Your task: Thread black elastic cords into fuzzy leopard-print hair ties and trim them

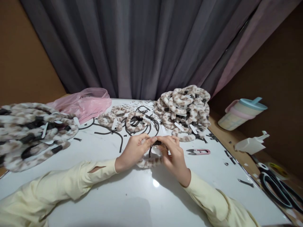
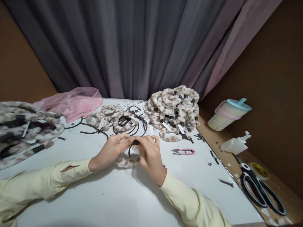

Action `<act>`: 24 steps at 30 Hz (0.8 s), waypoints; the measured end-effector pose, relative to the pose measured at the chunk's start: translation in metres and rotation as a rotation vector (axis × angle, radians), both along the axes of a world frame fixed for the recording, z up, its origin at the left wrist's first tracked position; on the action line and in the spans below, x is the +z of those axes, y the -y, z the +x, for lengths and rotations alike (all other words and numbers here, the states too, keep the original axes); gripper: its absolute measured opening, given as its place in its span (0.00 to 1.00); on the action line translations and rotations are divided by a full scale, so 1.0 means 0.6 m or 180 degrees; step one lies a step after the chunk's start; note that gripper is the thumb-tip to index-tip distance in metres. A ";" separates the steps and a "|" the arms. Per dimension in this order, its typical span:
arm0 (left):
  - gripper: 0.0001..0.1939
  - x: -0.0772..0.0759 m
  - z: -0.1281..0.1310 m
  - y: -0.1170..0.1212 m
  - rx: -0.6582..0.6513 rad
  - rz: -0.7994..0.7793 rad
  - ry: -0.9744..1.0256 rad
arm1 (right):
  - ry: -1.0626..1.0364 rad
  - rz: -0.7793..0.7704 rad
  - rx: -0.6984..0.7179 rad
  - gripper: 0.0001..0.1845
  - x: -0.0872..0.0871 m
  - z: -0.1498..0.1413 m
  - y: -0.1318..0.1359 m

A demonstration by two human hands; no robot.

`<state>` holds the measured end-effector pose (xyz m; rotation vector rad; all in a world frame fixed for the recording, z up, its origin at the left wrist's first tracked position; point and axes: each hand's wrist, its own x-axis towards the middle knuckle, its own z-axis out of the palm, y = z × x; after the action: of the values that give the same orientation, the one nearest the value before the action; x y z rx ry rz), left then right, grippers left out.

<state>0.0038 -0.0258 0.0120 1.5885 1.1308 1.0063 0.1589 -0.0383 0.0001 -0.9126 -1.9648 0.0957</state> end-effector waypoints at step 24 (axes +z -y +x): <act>0.18 0.033 -0.016 -0.019 -0.0794 0.0152 -0.0339 | 0.0733 0.0816 -0.0223 0.17 0.004 0.029 -0.018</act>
<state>-0.0057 -0.0144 0.0318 1.7888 0.9556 0.7971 0.1762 -0.0274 0.0023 -0.8505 -2.0933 -0.3078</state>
